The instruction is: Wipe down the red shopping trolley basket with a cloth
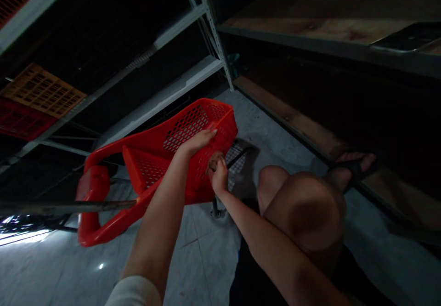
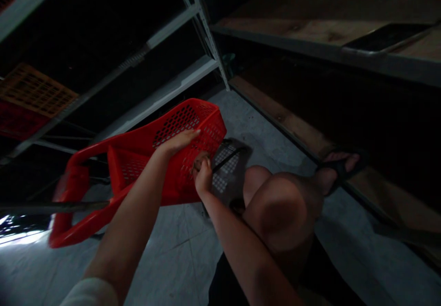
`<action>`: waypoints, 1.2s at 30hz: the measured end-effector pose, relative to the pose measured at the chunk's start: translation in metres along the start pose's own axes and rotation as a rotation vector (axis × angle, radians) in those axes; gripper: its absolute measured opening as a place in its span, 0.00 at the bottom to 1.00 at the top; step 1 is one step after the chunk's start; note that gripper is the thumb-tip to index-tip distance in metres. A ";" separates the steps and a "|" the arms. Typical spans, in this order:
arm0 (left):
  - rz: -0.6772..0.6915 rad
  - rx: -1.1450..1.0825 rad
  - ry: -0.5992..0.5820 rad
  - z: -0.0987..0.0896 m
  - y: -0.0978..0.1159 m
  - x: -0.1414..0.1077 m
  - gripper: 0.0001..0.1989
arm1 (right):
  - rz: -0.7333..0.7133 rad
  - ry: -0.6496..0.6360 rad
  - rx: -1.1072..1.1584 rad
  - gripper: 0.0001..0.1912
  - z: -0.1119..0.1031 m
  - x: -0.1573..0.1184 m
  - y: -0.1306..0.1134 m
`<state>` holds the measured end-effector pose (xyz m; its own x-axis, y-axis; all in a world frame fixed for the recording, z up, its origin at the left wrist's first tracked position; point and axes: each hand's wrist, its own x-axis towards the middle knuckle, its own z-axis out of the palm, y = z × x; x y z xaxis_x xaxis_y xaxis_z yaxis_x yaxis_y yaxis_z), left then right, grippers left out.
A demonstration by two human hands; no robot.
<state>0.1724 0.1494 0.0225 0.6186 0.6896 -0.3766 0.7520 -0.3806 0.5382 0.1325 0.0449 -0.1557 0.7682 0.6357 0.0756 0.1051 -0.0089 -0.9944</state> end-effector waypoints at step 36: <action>-0.191 -0.436 -0.220 -0.007 -0.033 -0.073 0.22 | -0.086 0.457 0.194 0.11 -0.054 0.121 -0.070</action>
<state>0.1014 0.1160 0.0375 0.5484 0.5579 -0.6229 0.7205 0.0629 0.6906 0.2521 0.0807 -0.0725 0.9644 0.2247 0.1395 0.0944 0.2000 -0.9752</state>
